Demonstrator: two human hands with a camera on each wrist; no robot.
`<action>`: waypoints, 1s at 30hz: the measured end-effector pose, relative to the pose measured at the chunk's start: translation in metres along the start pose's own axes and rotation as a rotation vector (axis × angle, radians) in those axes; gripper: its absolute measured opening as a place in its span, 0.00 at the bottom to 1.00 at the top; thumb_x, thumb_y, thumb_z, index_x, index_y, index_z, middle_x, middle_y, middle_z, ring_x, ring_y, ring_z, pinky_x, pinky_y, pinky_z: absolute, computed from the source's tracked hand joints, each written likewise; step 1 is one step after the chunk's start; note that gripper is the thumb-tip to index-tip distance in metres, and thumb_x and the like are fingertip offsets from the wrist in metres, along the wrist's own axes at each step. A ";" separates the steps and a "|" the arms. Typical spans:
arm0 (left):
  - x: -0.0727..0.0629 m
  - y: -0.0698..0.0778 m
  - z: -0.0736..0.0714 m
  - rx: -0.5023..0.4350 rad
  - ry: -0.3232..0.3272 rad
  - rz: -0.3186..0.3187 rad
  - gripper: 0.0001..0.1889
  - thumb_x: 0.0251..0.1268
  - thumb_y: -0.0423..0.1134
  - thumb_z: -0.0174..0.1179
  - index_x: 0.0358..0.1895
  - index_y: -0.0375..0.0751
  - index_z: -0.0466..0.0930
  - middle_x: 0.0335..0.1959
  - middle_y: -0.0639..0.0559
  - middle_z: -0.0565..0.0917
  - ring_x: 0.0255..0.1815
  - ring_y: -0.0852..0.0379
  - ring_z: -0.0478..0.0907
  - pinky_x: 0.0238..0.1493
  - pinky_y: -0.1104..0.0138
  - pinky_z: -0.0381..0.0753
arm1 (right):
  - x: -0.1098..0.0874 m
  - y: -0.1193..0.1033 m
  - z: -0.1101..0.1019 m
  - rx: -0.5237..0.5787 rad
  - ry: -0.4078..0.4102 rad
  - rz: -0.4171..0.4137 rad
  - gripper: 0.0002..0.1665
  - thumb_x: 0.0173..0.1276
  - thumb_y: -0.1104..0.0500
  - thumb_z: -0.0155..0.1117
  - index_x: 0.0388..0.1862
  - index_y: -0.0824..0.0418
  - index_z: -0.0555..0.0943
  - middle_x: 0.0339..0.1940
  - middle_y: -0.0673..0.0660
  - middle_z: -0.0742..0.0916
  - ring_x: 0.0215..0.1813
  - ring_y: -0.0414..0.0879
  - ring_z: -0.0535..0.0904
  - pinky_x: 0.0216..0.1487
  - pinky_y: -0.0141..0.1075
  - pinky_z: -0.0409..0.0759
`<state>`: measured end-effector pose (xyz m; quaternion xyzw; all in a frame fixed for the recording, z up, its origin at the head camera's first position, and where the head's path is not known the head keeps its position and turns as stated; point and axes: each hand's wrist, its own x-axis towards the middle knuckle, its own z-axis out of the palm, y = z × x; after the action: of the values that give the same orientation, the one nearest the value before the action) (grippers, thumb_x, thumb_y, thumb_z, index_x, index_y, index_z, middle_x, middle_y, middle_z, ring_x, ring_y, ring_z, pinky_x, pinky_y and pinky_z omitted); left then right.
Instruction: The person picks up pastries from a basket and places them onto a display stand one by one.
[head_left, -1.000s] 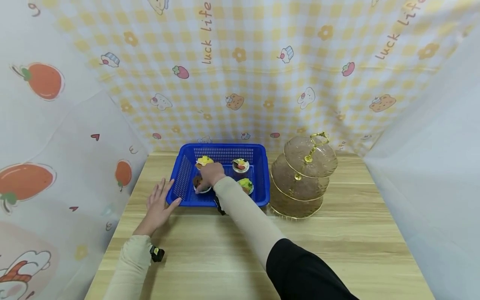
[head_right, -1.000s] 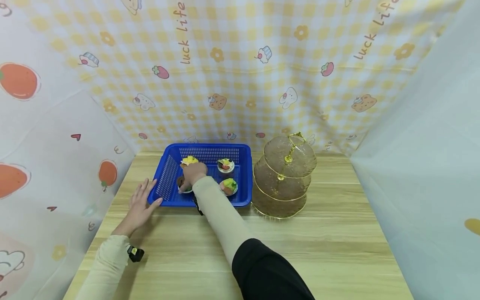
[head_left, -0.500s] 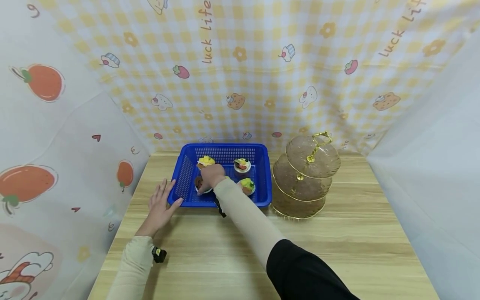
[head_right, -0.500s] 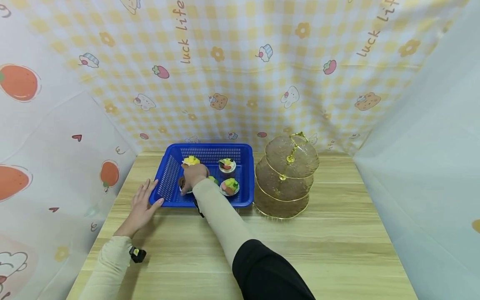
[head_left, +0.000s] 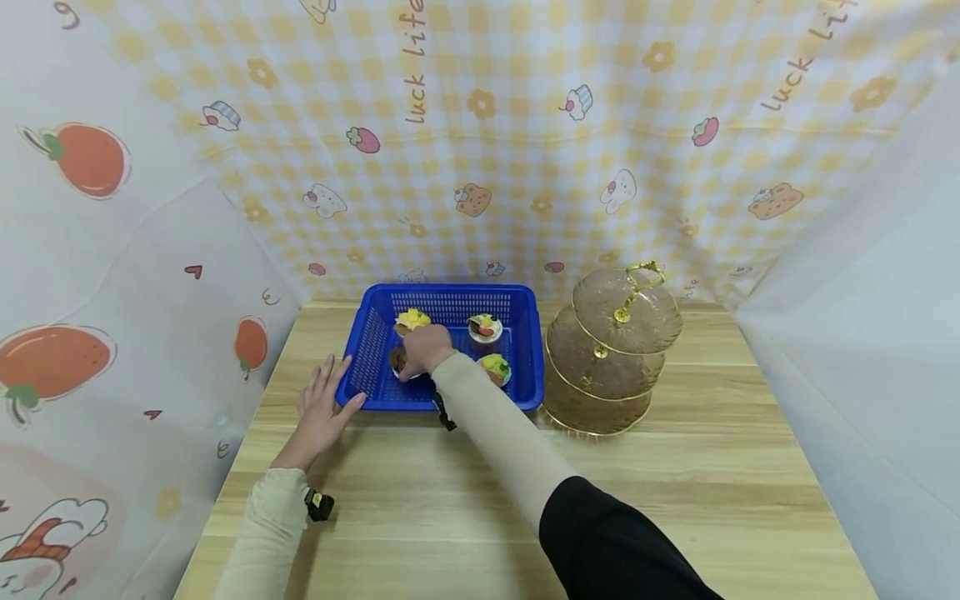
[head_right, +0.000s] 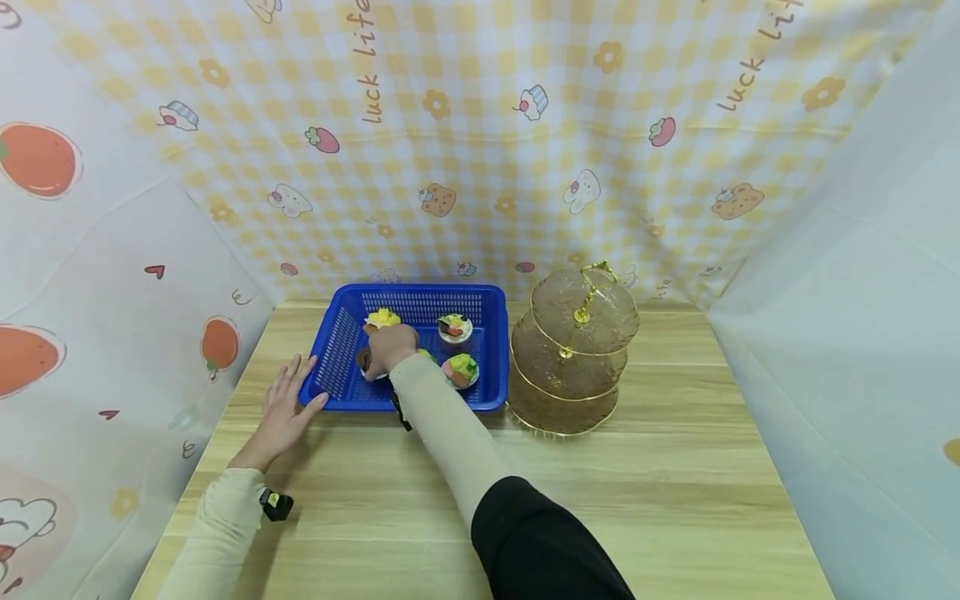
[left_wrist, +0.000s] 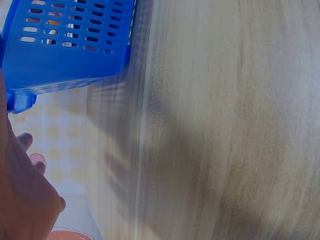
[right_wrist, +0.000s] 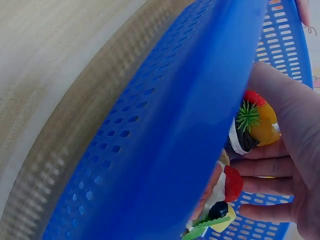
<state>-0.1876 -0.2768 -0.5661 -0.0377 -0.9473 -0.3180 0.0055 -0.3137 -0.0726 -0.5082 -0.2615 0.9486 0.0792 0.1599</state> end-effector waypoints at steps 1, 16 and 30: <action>0.000 0.000 0.001 -0.001 -0.003 -0.001 0.40 0.72 0.59 0.52 0.81 0.62 0.41 0.83 0.44 0.35 0.81 0.30 0.31 0.70 0.27 0.34 | 0.000 0.001 0.000 0.005 0.000 -0.004 0.29 0.56 0.25 0.64 0.19 0.47 0.73 0.14 0.45 0.68 0.20 0.39 0.66 0.22 0.34 0.69; 0.003 -0.001 -0.001 0.012 0.001 0.008 0.40 0.72 0.58 0.52 0.81 0.60 0.41 0.83 0.39 0.37 0.80 0.27 0.33 0.70 0.27 0.35 | -0.040 0.033 -0.041 0.100 0.138 -0.131 0.29 0.58 0.31 0.66 0.14 0.48 0.68 0.13 0.45 0.69 0.19 0.39 0.66 0.21 0.33 0.65; 0.002 0.000 0.000 -0.009 -0.001 0.035 0.40 0.73 0.58 0.51 0.81 0.59 0.41 0.83 0.38 0.36 0.80 0.26 0.32 0.68 0.26 0.35 | -0.090 0.072 -0.070 0.060 0.256 -0.167 0.28 0.55 0.32 0.66 0.16 0.49 0.66 0.16 0.46 0.69 0.21 0.40 0.64 0.21 0.33 0.61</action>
<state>-0.1899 -0.2771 -0.5660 -0.0542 -0.9451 -0.3222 0.0106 -0.2965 0.0148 -0.4069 -0.3427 0.9380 0.0034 0.0517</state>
